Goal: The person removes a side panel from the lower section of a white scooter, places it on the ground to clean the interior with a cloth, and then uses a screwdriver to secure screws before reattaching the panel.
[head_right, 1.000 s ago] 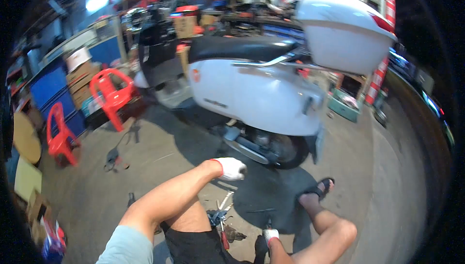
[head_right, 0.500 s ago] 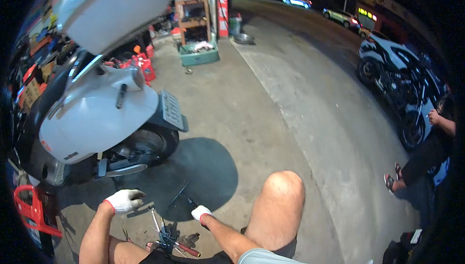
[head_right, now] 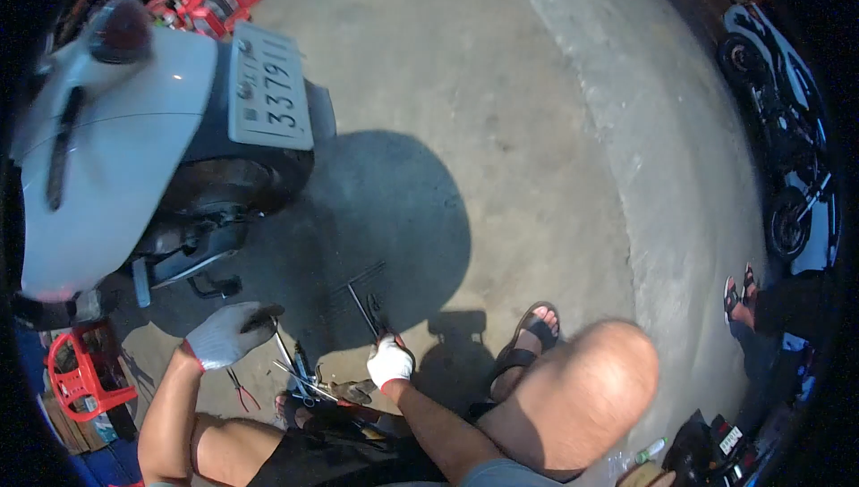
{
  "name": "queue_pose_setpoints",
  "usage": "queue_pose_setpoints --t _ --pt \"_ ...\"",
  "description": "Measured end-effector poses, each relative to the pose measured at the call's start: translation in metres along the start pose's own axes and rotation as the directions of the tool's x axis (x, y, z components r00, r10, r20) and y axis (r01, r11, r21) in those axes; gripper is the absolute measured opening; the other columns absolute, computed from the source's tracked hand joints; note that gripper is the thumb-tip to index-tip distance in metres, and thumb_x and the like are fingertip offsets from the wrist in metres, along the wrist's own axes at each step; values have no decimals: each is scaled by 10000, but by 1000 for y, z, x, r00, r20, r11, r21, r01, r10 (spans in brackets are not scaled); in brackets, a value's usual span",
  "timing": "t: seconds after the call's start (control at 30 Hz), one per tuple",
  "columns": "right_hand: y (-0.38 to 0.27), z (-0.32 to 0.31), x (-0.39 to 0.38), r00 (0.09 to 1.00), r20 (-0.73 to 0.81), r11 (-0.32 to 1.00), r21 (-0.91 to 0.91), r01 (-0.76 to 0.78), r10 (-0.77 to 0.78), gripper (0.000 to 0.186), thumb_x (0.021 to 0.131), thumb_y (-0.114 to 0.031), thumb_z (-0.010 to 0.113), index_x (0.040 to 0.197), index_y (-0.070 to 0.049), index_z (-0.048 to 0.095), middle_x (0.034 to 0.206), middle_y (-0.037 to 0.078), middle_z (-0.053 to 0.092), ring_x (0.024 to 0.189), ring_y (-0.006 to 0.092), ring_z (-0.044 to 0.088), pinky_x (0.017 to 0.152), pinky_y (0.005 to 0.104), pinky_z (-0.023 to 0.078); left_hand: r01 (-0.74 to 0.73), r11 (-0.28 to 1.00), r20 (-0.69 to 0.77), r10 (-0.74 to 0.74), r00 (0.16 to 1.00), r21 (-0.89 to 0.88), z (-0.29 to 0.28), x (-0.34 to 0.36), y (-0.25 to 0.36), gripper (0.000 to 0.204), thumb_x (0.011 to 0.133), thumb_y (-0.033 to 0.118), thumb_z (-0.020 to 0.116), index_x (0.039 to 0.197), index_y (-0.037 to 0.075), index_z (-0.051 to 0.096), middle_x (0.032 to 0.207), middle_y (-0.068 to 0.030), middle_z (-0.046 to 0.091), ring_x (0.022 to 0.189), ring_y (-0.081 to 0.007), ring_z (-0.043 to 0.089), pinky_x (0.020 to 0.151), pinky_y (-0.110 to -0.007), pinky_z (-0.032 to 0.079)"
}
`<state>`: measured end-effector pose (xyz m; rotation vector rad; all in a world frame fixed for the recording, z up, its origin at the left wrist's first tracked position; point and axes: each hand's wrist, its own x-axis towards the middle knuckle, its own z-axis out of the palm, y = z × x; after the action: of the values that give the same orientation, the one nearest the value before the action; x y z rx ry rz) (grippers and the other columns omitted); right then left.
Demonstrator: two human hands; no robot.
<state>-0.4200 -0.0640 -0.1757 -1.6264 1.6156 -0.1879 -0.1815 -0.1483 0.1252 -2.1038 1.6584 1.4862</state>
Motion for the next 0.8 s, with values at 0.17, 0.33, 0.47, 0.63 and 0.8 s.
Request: queue_pose_setpoints --t 0.17,0.33,0.47,0.63,0.8 --pt "21 -11 17 992 119 989 -144 -25 42 279 875 -231 582 1021 0 526 822 240 658 743 444 645 688 534 524 33 952 23 -27 999 -306 9 42 -20 398 898 147 595 1270 4 594 1035 -154 664 917 -205 657 840 -329 516" --pt "-17 -21 31 920 374 993 -77 -92 114 312 916 -204 537 1147 1 490 959 299 634 869 453 635 798 534 502 300 857 233 -218 948 -418 33 35 -65 424 934 165 593 1313 -21 549 1098 -149 672 1004 -178 637 887 -308 503" --pt "-7 -47 69 795 557 969 -90 -229 239 253 879 -259 595 999 -38 621 1042 227 670 998 420 624 855 480 500 126 896 271 -7 963 -425 86 21 -53 383 958 186 566 1301 14 571 1155 -148 653 1042 -236 629 948 -333 472" --pt "19 -116 46 730 563 896 -417 -153 387 307 865 -248 542 1030 -50 710 1077 207 686 1024 395 650 900 464 515 244 872 299 -120 947 -424 138 0 -25 341 946 171 563 1254 28 597 1167 -162 652 1087 -273 615 956 -343 468" --pt "58 -166 -47 679 460 759 -611 -226 573 259 877 -238 553 997 -63 700 1012 208 700 973 383 674 859 481 528 388 767 385 -200 901 -511 177 -21 -14 374 922 180 571 1237 -22 591 1141 -189 658 1084 -287 630 951 -348 469"
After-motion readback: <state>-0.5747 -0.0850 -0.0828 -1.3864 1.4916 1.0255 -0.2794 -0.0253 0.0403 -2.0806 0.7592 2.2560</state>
